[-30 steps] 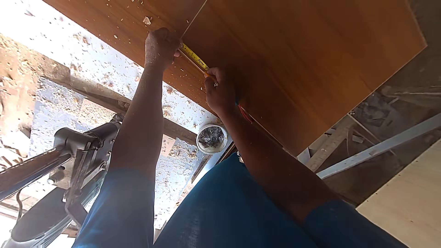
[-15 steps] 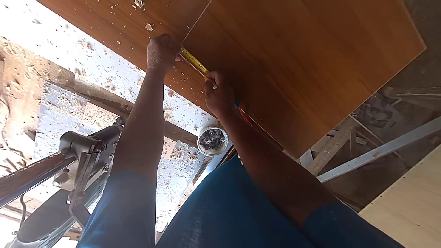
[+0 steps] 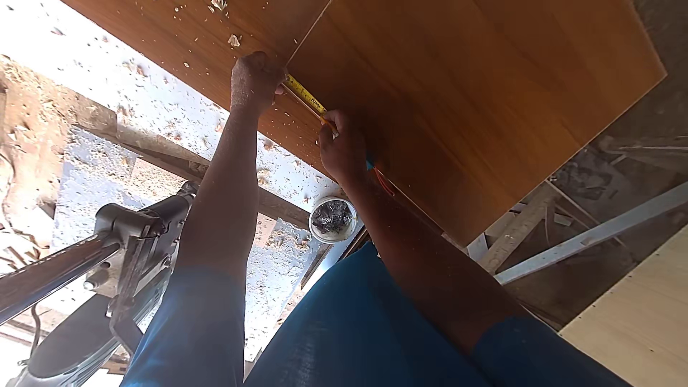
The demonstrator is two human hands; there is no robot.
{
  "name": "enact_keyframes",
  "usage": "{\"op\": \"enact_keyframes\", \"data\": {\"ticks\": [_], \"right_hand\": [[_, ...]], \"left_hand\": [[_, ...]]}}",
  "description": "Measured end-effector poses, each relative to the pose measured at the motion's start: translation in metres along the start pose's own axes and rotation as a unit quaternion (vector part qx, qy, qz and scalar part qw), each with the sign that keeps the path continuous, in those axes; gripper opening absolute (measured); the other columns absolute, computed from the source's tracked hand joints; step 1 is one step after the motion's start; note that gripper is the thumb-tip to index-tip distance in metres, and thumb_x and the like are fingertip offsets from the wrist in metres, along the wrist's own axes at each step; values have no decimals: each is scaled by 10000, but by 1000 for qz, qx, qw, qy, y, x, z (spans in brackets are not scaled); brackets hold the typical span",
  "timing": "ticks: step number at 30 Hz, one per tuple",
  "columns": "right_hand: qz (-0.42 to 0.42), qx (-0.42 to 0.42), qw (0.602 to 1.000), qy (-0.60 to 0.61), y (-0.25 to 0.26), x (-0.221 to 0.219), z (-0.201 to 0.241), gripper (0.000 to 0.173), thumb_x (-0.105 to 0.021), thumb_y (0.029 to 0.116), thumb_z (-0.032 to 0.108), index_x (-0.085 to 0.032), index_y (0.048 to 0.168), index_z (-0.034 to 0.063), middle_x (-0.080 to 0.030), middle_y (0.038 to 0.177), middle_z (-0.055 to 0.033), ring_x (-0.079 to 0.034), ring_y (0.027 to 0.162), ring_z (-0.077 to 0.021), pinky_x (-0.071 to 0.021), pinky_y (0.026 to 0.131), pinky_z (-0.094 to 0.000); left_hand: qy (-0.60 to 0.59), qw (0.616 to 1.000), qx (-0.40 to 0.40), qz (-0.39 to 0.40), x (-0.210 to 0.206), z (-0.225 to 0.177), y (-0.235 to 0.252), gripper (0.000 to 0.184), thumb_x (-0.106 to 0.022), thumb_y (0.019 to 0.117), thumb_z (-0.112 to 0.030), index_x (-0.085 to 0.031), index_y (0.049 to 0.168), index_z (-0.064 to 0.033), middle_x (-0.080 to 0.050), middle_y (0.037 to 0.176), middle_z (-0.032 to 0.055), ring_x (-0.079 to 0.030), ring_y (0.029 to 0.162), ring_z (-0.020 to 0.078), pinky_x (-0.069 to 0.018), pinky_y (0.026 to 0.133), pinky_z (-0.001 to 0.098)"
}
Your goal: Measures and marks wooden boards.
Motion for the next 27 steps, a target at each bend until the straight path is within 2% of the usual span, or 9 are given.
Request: {"op": "enact_keyframes", "data": {"ticks": [12,15,18,19,21,22,24,25,27], "right_hand": [[-5,-6,1000,-2,2,1,0,311,-491,1051,178,-616,1323,95,-715,1103,-118,-708,951,-240,-563,818,-434],[21,-18,999,34,1,0,-2,289,-490,1045,177,-648,1268,85,-709,1117,-101,-687,998,-208,-544,872,-421],[-28,100,990,97,-13,14,-3,290,-471,1024,157,-679,1198,55,-755,1076,-97,-731,959,-169,-584,839,-363],[-62,163,982,71,-19,21,-3,315,-461,1024,144,-682,1221,38,-754,1101,-117,-734,997,-200,-587,872,-378],[-121,227,965,-59,-27,27,-11,333,-498,1014,163,-693,1262,54,-722,1191,-155,-666,1134,-314,-505,990,-477],[-113,205,963,-133,-26,25,-21,343,-543,1005,236,-669,1287,87,-682,1255,-172,-600,1222,-371,-448,1023,-541],[-60,128,962,-235,-25,21,-43,545,-688,937,381,-570,1393,106,-557,1429,-217,-462,1386,-432,-375,1093,-619],[-51,112,959,-254,-25,21,-51,635,-751,897,391,-542,1418,93,-516,1471,-235,-448,1399,-444,-384,1092,-622],[-61,129,958,-247,-27,23,-61,666,-803,855,312,-541,1405,43,-511,1460,-282,-509,1341,-469,-457,1036,-613]], "left_hand": [[-3,1000,1,1,-1,1,1,148,-700,968,-233,-644,995,-98,-738,838,-4,-709,660,78,-591,587,261],[3,1000,9,-2,1,0,0,148,-698,967,-234,-654,1004,-98,-738,863,3,-716,684,87,-604,611,279],[0,1000,8,-6,0,0,0,159,-711,960,-242,-650,993,-99,-738,851,3,-711,676,86,-595,605,274],[-3,1000,7,-7,0,0,1,160,-711,959,-241,-653,994,-96,-740,855,6,-716,685,88,-602,615,277],[-6,1000,9,-7,0,2,0,162,-708,959,-248,-656,1000,-100,-742,856,3,-717,690,82,-599,620,272],[-5,1000,9,-6,0,3,0,164,-702,965,-256,-660,1007,-103,-742,861,2,-714,694,80,-595,624,272],[-6,1000,4,-9,1,2,-7,172,-671,988,-264,-680,1039,-99,-746,894,16,-717,734,97,-597,669,304],[-9,1000,-6,-18,3,0,-12,178,-647,1000,-254,-689,1060,-91,-751,919,29,-728,766,115,-610,709,332],[-16,999,-29,-38,4,-2,-32,188,-623,1017,-240,-696,1076,-77,-747,970,51,-744,829,147,-630,775,379]]}}
Point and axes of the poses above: each hand's wrist, its own y-axis towards the middle knuckle, its own x-axis out of the back of the hand, z = x × y, the point moved 7 cm from there along y, towards the middle knuckle
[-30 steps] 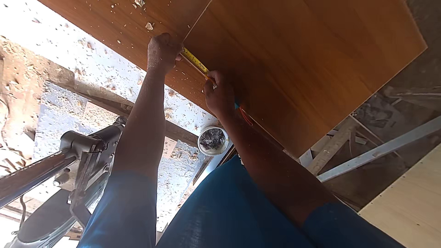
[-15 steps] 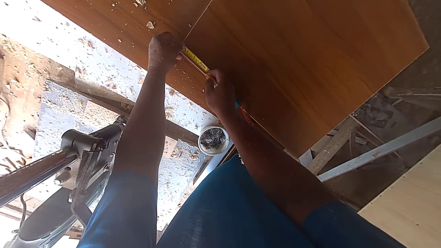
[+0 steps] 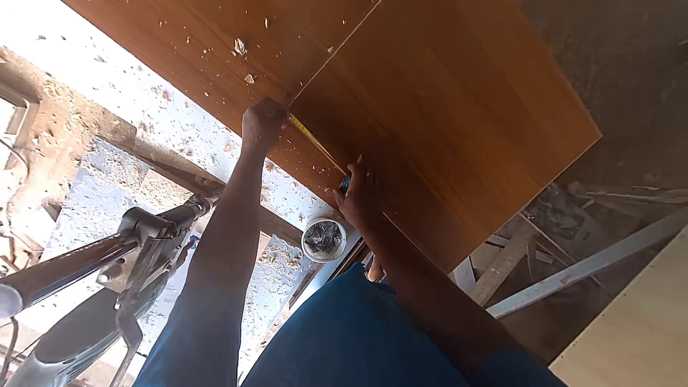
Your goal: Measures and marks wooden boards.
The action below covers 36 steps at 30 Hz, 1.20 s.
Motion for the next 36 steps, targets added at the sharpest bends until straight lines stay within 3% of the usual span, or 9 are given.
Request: {"op": "enact_keyframes", "data": {"ticks": [5,8,10,12,19,23,28,33,36], "right_hand": [[-3,16,991,133,-11,8,-1,702,-795,794,218,-512,1384,-34,-515,1408,-301,-576,1235,-455,-518,980,-576],[38,21,967,251,-15,26,22,779,-815,785,238,-458,1427,-22,-548,1340,-296,-630,1105,-401,-553,899,-555],[48,71,956,279,-11,29,43,748,-796,821,250,-467,1438,-16,-583,1311,-271,-641,1105,-364,-555,913,-533],[70,116,955,264,-2,28,57,683,-713,887,262,-467,1471,8,-546,1413,-242,-578,1263,-361,-508,1027,-525],[253,68,831,490,11,15,45,577,-349,1039,304,-415,1557,57,-406,1591,-154,-527,1318,-196,-493,1029,-389],[259,87,835,478,15,18,27,651,-346,1054,447,-511,1480,-16,-451,1572,-185,-412,1468,-202,-335,1207,-380],[272,102,837,463,16,28,22,705,-323,1056,510,-488,1501,-12,-438,1586,-177,-377,1496,-199,-309,1227,-369],[276,124,842,446,27,43,42,716,-305,1055,500,-316,1607,45,-337,1652,-148,-355,1503,-194,-301,1229,-394],[216,91,874,425,32,55,38,742,-322,1049,528,-253,1633,77,-297,1672,-146,-332,1524,-227,-314,1231,-439]], "left_hand": [[-111,989,-41,88,-43,4,-89,265,-686,960,-115,-661,1206,-19,-714,1141,115,-716,952,193,-612,849,405],[-367,904,72,208,-98,26,-143,514,-517,1042,-447,-457,1476,-177,-653,1300,57,-689,1029,197,-609,788,401],[-512,818,139,225,-120,25,-162,539,-452,1029,-578,-527,1373,-171,-702,1152,61,-703,960,175,-610,772,369],[-569,785,143,198,-116,21,-157,433,-359,1084,-451,-577,1277,-130,-710,1057,62,-693,938,152,-595,804,350],[-378,853,138,333,-99,14,-134,292,-491,1026,-278,-526,1293,-166,-685,1106,65,-704,947,210,-613,680,408],[-265,858,102,427,-114,4,-134,396,-607,972,-162,-493,1349,-128,-666,1134,39,-683,938,145,-594,643,333],[-273,888,118,351,-121,-11,-132,231,-468,1092,-273,-598,1187,-107,-675,932,-1,-657,763,69,-527,584,216],[-342,900,81,258,-102,-20,-119,225,-442,1088,-166,-630,1065,-45,-673,866,11,-649,772,82,-566,757,278],[-280,953,67,89,-49,-23,-83,308,-445,1098,-268,-634,1015,-39,-649,814,34,-620,705,109,-550,680,318]]}}
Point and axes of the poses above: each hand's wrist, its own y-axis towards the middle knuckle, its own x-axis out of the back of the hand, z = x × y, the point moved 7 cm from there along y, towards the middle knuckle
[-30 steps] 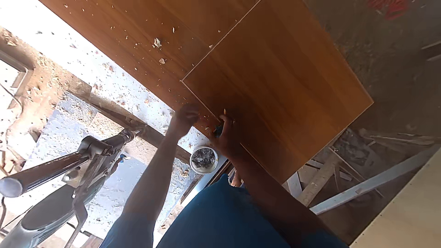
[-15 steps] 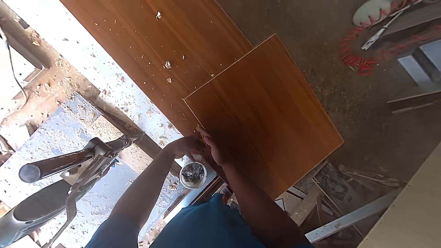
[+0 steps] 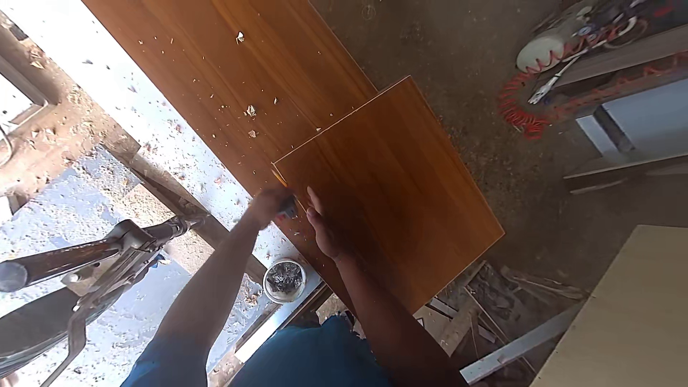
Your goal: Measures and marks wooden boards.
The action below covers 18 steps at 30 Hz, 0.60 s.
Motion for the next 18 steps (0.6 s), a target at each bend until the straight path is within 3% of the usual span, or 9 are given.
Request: {"op": "enact_keyframes", "data": {"ticks": [2,3,4,6,10,12,14,16,18], "right_hand": [[-83,-1,996,9,-15,21,-14,732,-340,1052,544,-320,1601,60,-436,1590,-160,-458,1446,-233,-406,1179,-434],[-123,0,992,6,-29,34,-25,696,-351,1062,502,-367,1566,22,-516,1515,-186,-535,1376,-248,-467,1126,-431],[-155,-4,988,-5,-45,48,-37,642,-362,1066,420,-408,1524,-27,-571,1443,-215,-589,1306,-262,-507,1068,-421],[-209,-48,976,-43,-88,79,-65,548,-391,1063,297,-474,1461,-69,-625,1357,-226,-645,1215,-257,-547,1005,-399],[-317,-209,921,-84,-195,152,-132,469,-482,1065,236,-499,1453,-26,-614,1370,-219,-632,1224,-292,-529,1019,-463],[-384,-278,876,-88,-249,188,-178,432,-502,1073,228,-532,1422,-24,-622,1336,-241,-636,1183,-338,-525,984,-525],[-445,-343,826,-49,-294,210,-221,412,-518,1077,218,-539,1402,-35,-621,1312,-264,-636,1160,-371,-511,981,-557],[-464,-409,784,48,-320,212,-255,474,-465,1105,301,-470,1452,-21,-587,1340,-283,-627,1140,-392,-512,937,-562],[-468,-435,751,168,-324,202,-275,574,-390,1108,458,-455,1478,25,-594,1355,-243,-628,1129,-360,-507,909,-545]], "left_hand": [[68,979,-30,-188,55,-24,36,363,-497,1075,-324,-693,1065,-18,-704,925,116,-672,820,202,-571,758,445],[104,956,-25,-273,80,-34,52,371,-504,1056,-336,-700,1091,-24,-705,1043,165,-680,964,275,-549,860,529],[130,935,-16,-331,100,-41,67,372,-501,1038,-324,-696,1134,-23,-666,1198,205,-631,1144,334,-487,983,580],[173,903,18,-392,122,-49,90,365,-494,1022,-293,-684,1190,-31,-587,1372,223,-533,1317,372,-422,1080,590],[258,883,77,-385,123,-62,104,393,-560,989,-283,-634,1284,-36,-476,1489,248,-491,1359,422,-441,1055,622],[251,870,67,-420,119,-67,91,589,-658,932,-332,-533,1430,-44,-346,1589,251,-400,1427,442,-406,1107,601],[249,856,-1,-454,100,-71,71,750,-694,903,-382,-433,1533,-70,-228,1660,239,-298,1495,436,-344,1171,556],[290,867,-86,-395,56,-66,57,734,-695,929,-346,-422,1529,-22,-272,1630,282,-310,1482,470,-321,1184,588],[393,876,-91,-264,5,-47,64,720,-699,948,-360,-424,1514,-11,-391,1561,288,-388,1435,485,-359,1136,665]]}}
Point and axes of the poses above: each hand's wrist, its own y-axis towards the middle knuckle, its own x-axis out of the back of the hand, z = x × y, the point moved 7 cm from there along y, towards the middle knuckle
